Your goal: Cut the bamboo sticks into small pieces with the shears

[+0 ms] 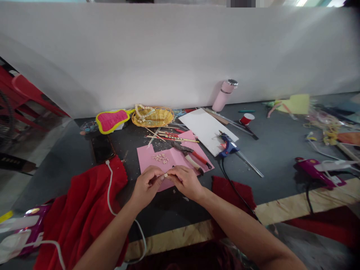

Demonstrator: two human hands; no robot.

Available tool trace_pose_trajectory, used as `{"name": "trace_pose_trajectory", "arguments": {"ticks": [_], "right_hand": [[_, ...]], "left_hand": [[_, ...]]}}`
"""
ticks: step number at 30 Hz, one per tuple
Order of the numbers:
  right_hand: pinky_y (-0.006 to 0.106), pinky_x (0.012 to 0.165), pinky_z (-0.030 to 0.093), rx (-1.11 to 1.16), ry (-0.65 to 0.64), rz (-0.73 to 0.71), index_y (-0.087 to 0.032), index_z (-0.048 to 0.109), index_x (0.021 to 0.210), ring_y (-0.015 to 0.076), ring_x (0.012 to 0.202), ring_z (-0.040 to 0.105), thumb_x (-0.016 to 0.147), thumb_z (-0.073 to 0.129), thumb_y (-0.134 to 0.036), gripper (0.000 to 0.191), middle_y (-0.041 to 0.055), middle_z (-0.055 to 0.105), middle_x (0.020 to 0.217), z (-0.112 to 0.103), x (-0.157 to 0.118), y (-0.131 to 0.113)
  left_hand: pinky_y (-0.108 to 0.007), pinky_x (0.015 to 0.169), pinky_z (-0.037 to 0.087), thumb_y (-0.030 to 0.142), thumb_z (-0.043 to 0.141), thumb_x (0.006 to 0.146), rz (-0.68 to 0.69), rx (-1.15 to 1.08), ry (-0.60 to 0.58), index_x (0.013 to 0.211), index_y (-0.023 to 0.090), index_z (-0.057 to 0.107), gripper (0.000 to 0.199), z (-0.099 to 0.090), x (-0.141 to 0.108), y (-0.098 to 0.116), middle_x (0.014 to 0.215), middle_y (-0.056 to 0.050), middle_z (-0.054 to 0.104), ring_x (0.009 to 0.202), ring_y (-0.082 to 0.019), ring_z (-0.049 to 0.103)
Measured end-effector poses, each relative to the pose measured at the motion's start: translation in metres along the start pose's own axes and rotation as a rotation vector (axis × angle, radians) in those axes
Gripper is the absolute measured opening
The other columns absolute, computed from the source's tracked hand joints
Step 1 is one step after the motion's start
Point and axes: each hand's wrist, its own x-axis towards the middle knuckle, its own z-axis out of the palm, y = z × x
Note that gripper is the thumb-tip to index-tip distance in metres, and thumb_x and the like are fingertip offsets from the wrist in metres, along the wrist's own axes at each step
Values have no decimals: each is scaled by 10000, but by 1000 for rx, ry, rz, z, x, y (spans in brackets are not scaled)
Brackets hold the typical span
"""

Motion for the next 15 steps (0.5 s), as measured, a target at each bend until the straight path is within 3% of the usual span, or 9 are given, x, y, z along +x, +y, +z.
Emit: {"name": "trace_pose_trajectory", "arguments": {"ticks": [15], "right_hand": [[273, 679, 497, -49, -40, -7, -204, 625, 933, 155, 719, 622, 914, 487, -226, 142, 44, 678, 783, 0, -1, 1]], "left_hand": [[-246, 723, 434, 201, 507, 882, -48, 81, 4, 884, 192, 585, 78, 1, 1, 1, 856, -23, 612, 800, -138, 573]]}}
